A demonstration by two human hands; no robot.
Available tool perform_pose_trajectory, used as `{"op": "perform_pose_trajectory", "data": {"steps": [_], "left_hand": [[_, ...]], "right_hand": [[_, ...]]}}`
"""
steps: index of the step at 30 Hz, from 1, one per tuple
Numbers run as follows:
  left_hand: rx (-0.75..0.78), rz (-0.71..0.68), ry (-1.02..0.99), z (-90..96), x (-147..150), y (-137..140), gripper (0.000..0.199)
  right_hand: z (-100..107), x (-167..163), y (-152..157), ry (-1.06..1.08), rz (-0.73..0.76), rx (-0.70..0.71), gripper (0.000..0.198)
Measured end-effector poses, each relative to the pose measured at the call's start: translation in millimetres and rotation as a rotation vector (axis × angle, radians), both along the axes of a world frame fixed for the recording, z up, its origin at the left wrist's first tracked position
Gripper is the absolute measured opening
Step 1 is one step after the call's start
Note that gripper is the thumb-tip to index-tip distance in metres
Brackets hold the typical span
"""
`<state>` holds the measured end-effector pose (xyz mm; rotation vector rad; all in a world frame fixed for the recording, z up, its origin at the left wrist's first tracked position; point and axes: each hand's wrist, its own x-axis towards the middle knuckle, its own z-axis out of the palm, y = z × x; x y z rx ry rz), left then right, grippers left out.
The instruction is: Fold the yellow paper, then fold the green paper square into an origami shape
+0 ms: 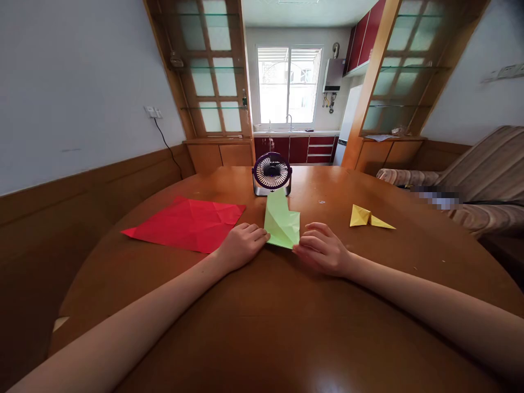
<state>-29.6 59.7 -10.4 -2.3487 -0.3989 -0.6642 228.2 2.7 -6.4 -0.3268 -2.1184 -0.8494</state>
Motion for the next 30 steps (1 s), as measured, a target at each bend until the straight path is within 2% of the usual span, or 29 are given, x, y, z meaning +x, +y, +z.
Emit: {"op": "perform_pose_trajectory", "data": {"steps": [3,5,9,12,17,23,26,30], "left_hand": [[-0.034,-0.007,-0.013,-2.4,-2.6,2.7,0.021],[-0.096,-0.017,-0.066,-3.1,-5.7,4.6,0.022],[-0.376,-0.092,-0.211,-2.1,-13.8,8.5,0.023],[-0.600,-0.125,-0.329,0.7,-17.0,8.5,0.025],[-0.846,-0.141,-0.499,8.5,-12.8,-1.4,0.022],[-1.047,-0.114,-0.630,10.0,-5.3,-6.4,0.025],[-1.150,-0.103,-0.728,6.7,-3.2,-1.7,0.041],[-1.133,-0.088,-0.924,4.2,-1.1,3.6,0.050]], "right_hand": [[-1.1,1.6,0.6,-0.014,0.009,-0.046,0.016],[-1.0,3.6,0.6,0.002,0.003,-0.127,0.027],[-1.0,10.3,3.3,0.135,-0.026,-0.351,0.049],[-3.4,15.7,10.2,0.135,-0.061,-0.533,0.049],[-8.9,18.6,22.3,0.058,-0.213,-0.751,0.049],[-15.0,20.6,28.5,0.035,-0.256,-0.719,0.017],[-15.5,21.1,28.4,-0.014,-0.239,-0.686,0.017],[-12.2,18.8,25.0,-0.101,-0.277,-0.679,0.021]]}}
